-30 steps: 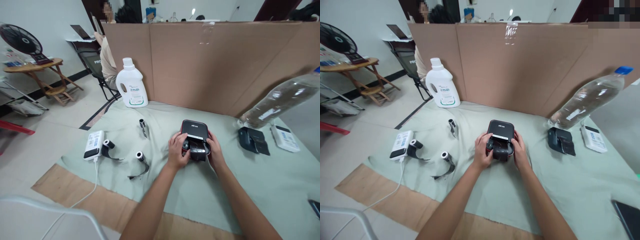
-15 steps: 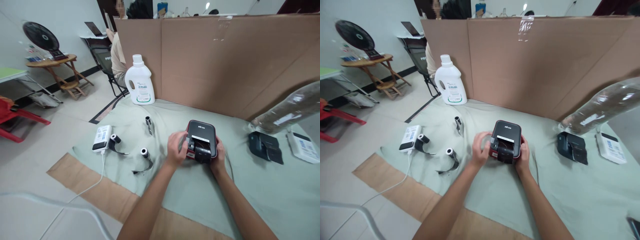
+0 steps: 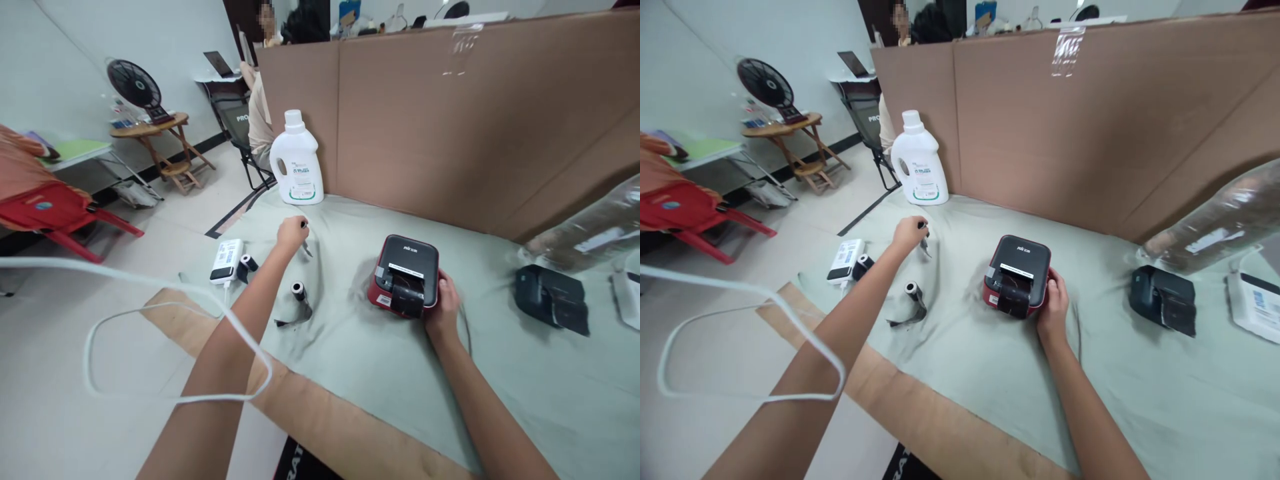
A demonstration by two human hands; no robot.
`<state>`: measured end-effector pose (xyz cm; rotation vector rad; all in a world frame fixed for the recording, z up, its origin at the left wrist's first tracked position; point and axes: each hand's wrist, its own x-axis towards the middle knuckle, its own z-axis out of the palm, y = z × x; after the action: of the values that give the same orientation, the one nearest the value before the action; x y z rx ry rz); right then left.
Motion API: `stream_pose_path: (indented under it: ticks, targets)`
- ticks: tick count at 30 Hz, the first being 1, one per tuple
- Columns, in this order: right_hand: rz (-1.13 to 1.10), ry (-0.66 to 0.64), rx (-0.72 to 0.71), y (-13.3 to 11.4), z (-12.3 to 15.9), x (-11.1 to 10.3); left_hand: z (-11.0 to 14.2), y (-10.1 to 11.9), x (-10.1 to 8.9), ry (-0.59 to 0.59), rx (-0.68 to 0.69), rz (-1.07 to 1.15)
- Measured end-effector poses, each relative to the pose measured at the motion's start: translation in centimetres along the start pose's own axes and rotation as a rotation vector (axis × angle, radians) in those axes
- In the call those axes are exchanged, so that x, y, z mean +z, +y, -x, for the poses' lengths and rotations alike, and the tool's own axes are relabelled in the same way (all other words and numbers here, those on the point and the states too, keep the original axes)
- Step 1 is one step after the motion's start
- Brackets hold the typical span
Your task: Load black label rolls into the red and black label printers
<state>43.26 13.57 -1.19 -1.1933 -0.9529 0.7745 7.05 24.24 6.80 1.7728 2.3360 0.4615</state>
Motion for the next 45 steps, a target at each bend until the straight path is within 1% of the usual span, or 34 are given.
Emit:
stream_pose_path:
  ticks: [2, 4, 5, 7, 9, 11, 12, 13, 14, 16, 17, 18, 19, 20, 22, 23, 24, 25, 26, 27, 29, 31, 32, 34, 37, 39, 41, 43, 45]
  targets:
    - [-0.009, 0.000, 0.004, 0.5, -0.2, -0.2, 1.4, -1.7, -1.6, 0.047, 0.085, 0.033]
    - [0.005, -0.003, -0.001, 0.9, -0.3, -0.3, 3.4, -3.7, -3.1, 0.014, 0.160, 0.067]
    - [0.016, -0.009, -0.003, 1.1, -0.4, -0.4, 4.5, -4.6, -3.5, -0.018, 0.184, 0.080]
    - [0.031, -0.016, -0.007, 1.2, -0.5, -0.4, 6.6, -5.8, -3.4, -0.078, 0.209, 0.099]
    - [0.036, -0.020, 0.000, 1.3, -0.6, -0.4, 8.3, -6.5, -2.5, -0.114, 0.193, 0.112]
    - [0.040, -0.018, 0.014, 1.3, -0.6, -0.2, 9.5, -6.6, -1.8, -0.144, 0.161, 0.120]
    - [0.040, -0.013, 0.020, 1.3, -0.5, -0.2, 9.8, -6.4, -1.7, -0.139, 0.149, 0.115]
    - [0.039, -0.011, 0.024, 1.2, -0.5, -0.2, 10.1, -6.1, -1.8, -0.105, 0.147, 0.107]
    - [0.034, -0.007, 0.027, 1.2, -0.4, -0.2, 10.4, -5.6, -2.1, -0.040, 0.157, 0.107]
    - [0.039, -0.013, 0.027, 1.0, -0.3, -0.6, 11.1, -3.7, -2.6, 0.142, 0.182, 0.167]
    - [0.051, -0.034, 0.024, 0.9, -0.2, -1.0, 11.5, -2.3, -2.6, 0.214, 0.195, 0.236]
    - [0.064, -0.072, 0.026, 0.7, -0.1, -1.5, 12.1, -0.7, -2.3, 0.244, 0.204, 0.326]
    - [0.075, -0.129, 0.030, 0.5, 0.1, -2.0, 12.8, 1.0, -1.7, 0.204, 0.214, 0.424]
    - [0.082, -0.204, 0.038, 0.3, 0.3, -2.6, 13.5, 2.9, -0.8, 0.101, 0.240, 0.513]
    - [0.089, -0.385, 0.053, -0.2, 1.0, -3.7, 14.8, 6.5, 1.5, -0.142, 0.278, 0.654]
    - [0.106, -0.464, 0.050, -0.4, 1.3, -4.0, 15.4, 8.0, 2.7, -0.247, 0.301, 0.711]
    - [0.144, -0.513, 0.034, -0.6, 1.6, -4.2, 15.8, 9.2, 3.7, -0.322, 0.322, 0.756]
    - [0.196, -0.526, 0.007, -0.8, 1.9, -4.2, 16.1, 10.0, 4.4, -0.365, 0.332, 0.781]
    - [0.253, -0.504, -0.027, -1.0, 2.0, -3.9, 16.2, 10.5, 4.7, -0.381, 0.335, 0.790]
    - [0.304, -0.465, -0.065, -1.2, 2.0, -3.4, 16.1, 10.7, 4.7, -0.372, 0.329, 0.790]
    - [0.357, -0.405, -0.132, -1.7, 1.4, -1.6, 15.3, 10.2, 3.7, -0.325, 0.316, 0.796]
    - [0.352, -0.424, -0.185, -2.4, 0.3, 1.6, 13.6, 8.9, 1.9, -0.258, 0.306, 0.831]
    - [0.338, -0.447, -0.214, -2.8, -0.4, 3.7, 12.3, 8.0, 1.0, -0.215, 0.293, 0.846]
    - [0.290, -0.489, -0.276, -3.6, -1.5, 8.7, 9.3, 5.9, -0.7, -0.116, 0.233, 0.845]
    - [0.164, -0.546, -0.329, -3.6, -2.3, 16.9, 4.4, 2.1, -2.3, 0.017, 0.086, 0.827]
    - [0.096, -0.582, -0.318, -2.5, -2.5, 21.6, 1.5, -0.5, -2.5, 0.072, -0.002, 0.827]
    - [0.063, -0.624, -0.284, -0.7, -2.7, 25.2, -0.6, -2.9, -2.2, 0.098, -0.070, 0.814]
    - [0.054, -0.667, -0.255, 1.2, -3.0, 27.7, -2.0, -4.8, -1.5, 0.107, -0.129, 0.795]
    - [0.068, -0.690, -0.250, 2.6, -3.2, 29.2, -2.8, -6.1, -0.7, 0.107, -0.182, 0.787]
